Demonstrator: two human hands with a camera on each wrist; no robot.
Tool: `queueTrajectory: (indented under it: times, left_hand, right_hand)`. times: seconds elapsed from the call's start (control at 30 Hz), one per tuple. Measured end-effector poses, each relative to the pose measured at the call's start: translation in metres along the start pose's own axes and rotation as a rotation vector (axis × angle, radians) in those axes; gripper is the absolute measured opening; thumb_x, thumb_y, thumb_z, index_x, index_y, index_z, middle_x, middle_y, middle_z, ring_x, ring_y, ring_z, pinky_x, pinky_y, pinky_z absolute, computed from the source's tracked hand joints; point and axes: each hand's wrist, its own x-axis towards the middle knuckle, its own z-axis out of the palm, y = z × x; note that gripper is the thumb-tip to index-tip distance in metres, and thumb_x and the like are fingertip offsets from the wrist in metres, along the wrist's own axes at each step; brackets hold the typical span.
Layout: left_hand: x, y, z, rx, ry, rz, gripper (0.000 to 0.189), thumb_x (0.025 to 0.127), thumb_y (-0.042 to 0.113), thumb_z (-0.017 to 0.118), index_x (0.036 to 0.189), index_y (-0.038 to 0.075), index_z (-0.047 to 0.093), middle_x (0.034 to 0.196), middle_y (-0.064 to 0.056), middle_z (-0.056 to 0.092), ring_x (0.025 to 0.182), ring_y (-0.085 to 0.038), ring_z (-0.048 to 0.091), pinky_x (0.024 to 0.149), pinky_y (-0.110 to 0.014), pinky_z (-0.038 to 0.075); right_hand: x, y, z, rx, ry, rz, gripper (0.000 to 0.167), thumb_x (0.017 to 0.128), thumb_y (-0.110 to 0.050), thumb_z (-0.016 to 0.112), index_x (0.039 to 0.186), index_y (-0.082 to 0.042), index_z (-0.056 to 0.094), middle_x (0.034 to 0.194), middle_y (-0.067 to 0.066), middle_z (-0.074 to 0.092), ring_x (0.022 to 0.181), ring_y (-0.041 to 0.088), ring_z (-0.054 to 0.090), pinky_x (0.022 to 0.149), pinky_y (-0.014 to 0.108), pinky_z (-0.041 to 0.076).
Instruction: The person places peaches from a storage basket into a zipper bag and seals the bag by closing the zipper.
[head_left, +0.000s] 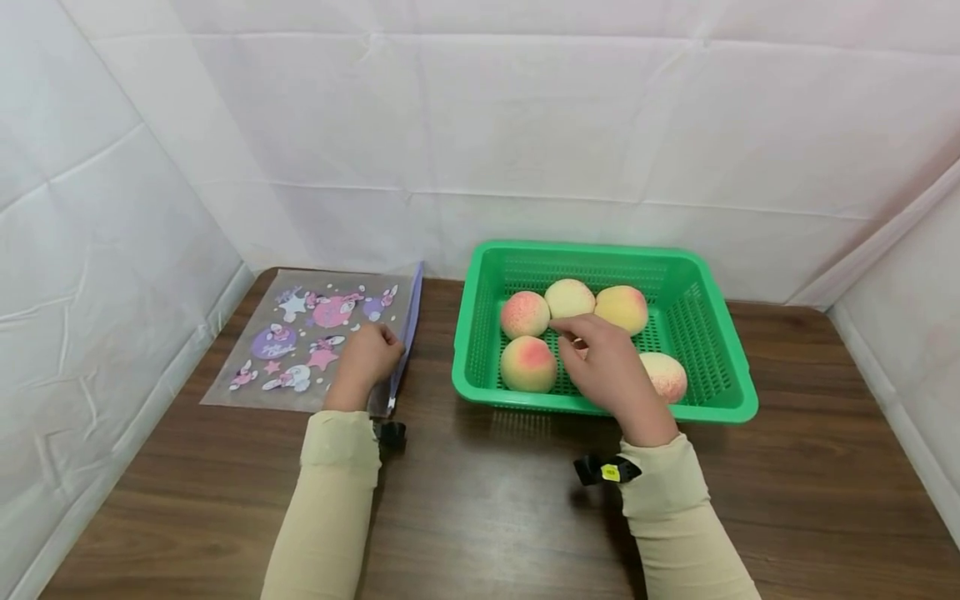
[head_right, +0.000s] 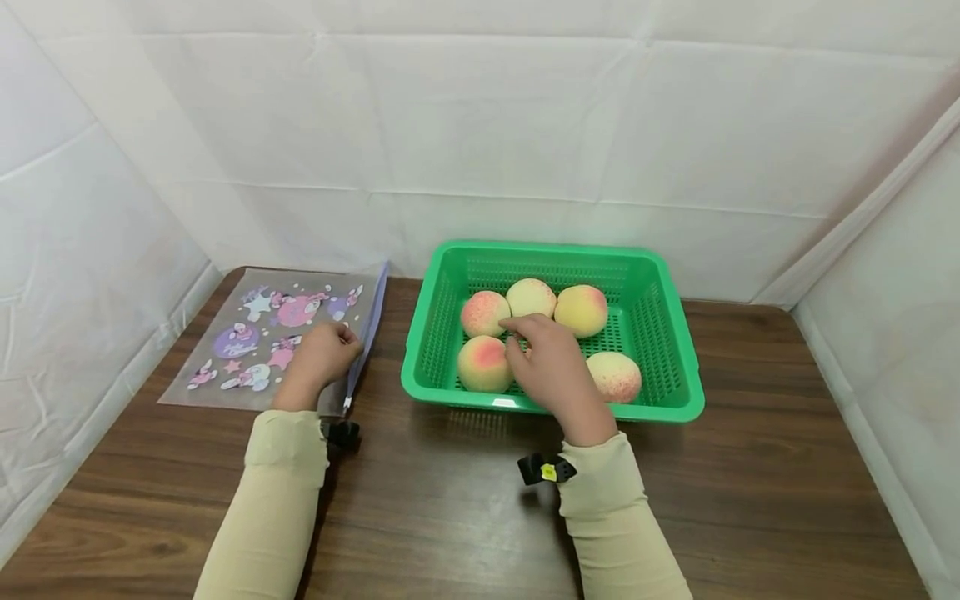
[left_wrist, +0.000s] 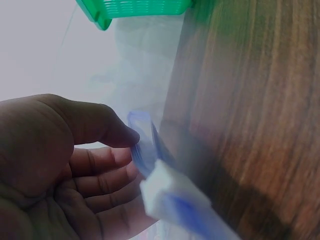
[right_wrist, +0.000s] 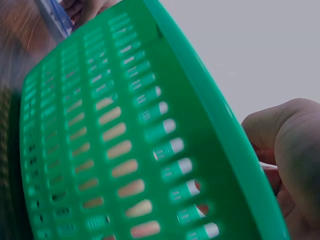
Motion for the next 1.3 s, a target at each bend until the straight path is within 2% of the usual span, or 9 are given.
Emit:
queueTrajectory:
  times: [0.33, 0.5, 0.9, 1.3]
  left_hand:
    - [-0.002, 0.002, -0.003, 0.014, 0.009, 0.009, 0.018, 0.087, 0.019, 0.053, 0.082, 0.004, 0.062, 0.077, -0.01, 0.06, 0.067, -0.023, 0.056, 0.055, -0.03, 0.042]
    - [-0.003, 0.003, -0.004, 0.002, 0.019, 0.021, 0.017, 0.085, 0.017, 0.054, 0.079, 0.004, 0.062, 0.075, -0.009, 0.059, 0.066, -0.023, 0.055, 0.055, -0.03, 0.041]
    - [-0.005, 0.007, -0.011, -0.014, 0.019, 0.02, 0.017, 0.086, 0.017, 0.054, 0.08, 0.003, 0.063, 0.074, -0.009, 0.06, 0.065, -0.021, 0.056, 0.055, -0.03, 0.042]
    - [-0.011, 0.011, -0.021, -0.004, 0.037, 0.029, 0.018, 0.086, 0.017, 0.055, 0.081, 0.002, 0.064, 0.071, -0.008, 0.061, 0.062, -0.021, 0.057, 0.055, -0.03, 0.043]
  right_hand:
    - [0.008, -0.014, 0.012, 0.021, -0.018, -0.011, 0.029, 0.099, -0.019, 0.051, 0.121, -0.011, 0.068, 0.117, 0.007, 0.067, 0.097, 0.023, 0.066, 0.081, 0.041, 0.053]
    - [0.011, -0.017, 0.018, 0.033, -0.025, -0.042, 0.03, 0.099, -0.02, 0.05, 0.121, -0.01, 0.068, 0.117, 0.007, 0.068, 0.095, 0.023, 0.067, 0.08, 0.04, 0.054]
    - [0.02, -0.031, 0.028, 0.083, -0.066, -0.052, 0.029, 0.098, -0.015, 0.051, 0.121, -0.01, 0.068, 0.119, 0.007, 0.068, 0.101, 0.022, 0.066, 0.084, 0.037, 0.055]
    - [0.025, -0.05, 0.039, 0.074, -0.118, -0.05, 0.033, 0.1, -0.018, 0.044, 0.124, -0.012, 0.066, 0.121, 0.004, 0.066, 0.098, 0.02, 0.066, 0.082, 0.038, 0.054]
